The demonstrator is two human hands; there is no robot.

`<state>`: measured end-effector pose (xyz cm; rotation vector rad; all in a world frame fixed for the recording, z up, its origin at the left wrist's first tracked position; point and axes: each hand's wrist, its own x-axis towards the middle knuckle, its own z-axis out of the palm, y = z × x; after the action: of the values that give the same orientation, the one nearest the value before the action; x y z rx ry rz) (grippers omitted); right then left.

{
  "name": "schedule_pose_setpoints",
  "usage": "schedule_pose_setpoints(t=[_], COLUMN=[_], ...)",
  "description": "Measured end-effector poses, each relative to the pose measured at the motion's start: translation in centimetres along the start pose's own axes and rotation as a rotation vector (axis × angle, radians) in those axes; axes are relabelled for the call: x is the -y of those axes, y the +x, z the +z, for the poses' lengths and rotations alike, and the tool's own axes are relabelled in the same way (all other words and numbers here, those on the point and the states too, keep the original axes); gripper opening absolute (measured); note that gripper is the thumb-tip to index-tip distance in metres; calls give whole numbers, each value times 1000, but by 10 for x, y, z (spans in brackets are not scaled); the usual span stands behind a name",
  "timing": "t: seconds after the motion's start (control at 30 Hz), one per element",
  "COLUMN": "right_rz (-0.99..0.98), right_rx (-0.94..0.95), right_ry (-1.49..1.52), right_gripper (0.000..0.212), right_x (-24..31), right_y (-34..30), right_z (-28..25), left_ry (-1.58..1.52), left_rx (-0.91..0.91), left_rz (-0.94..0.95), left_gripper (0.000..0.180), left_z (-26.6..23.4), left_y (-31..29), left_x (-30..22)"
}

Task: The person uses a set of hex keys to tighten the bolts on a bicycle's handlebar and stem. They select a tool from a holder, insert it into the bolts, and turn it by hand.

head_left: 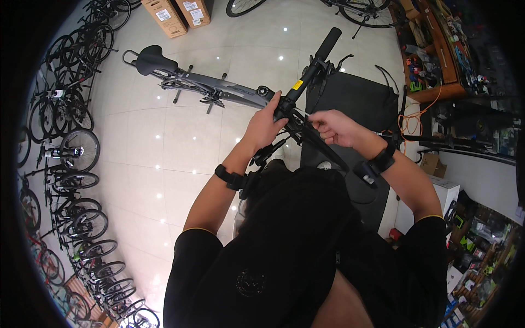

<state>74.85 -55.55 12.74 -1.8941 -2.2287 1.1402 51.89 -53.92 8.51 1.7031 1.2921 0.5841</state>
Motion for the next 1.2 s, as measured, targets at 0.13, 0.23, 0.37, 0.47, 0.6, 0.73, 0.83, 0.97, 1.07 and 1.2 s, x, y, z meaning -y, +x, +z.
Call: schedule_pose_setpoints(t=[0.13, 0.23, 0.37, 0.47, 0.6, 0.73, 0.83, 0.97, 1.07, 1.2], right_rz=[-244, -222, 239, 427, 49, -99, -256, 36, 307, 364], right_rx=[-93, -63, 404, 667, 210, -223, -435, -73, 249, 296], right_ry=[-105, -542, 637, 1222, -66, -545, -711, 213, 923, 1010], right_gripper=[19, 20, 31, 35, 24, 13, 17, 26, 35, 36], right_x=[-9, 2, 2, -24, -6, 16, 8, -5, -13, -3], right_y=[1, -4, -2, 15, 16, -6, -7, 5, 10, 1], right_z=[1, 0, -19, -33, -22, 2, 13, 5, -7, -3], left_ry=[3, 13, 10, 19, 19, 12, 9, -2, 17, 27], left_rx=[17, 4, -2, -14, -1, -3, 1, 11, 30, 33], left_rz=[-25, -38, -11, 14, 6, -8, -9, -29, -61, -91], left_gripper=[79, 79, 79, 79, 79, 79, 79, 79, 77, 77], left_z=[-1, -2, 1, 1, 0, 0, -1, -2, -3, -4], left_y=[2, 0, 0, 3, 2, 0, 1, 1, 1, -2], left_x=[-1, 0, 2, 0, 1, 2, -3, -4, -5, -6])
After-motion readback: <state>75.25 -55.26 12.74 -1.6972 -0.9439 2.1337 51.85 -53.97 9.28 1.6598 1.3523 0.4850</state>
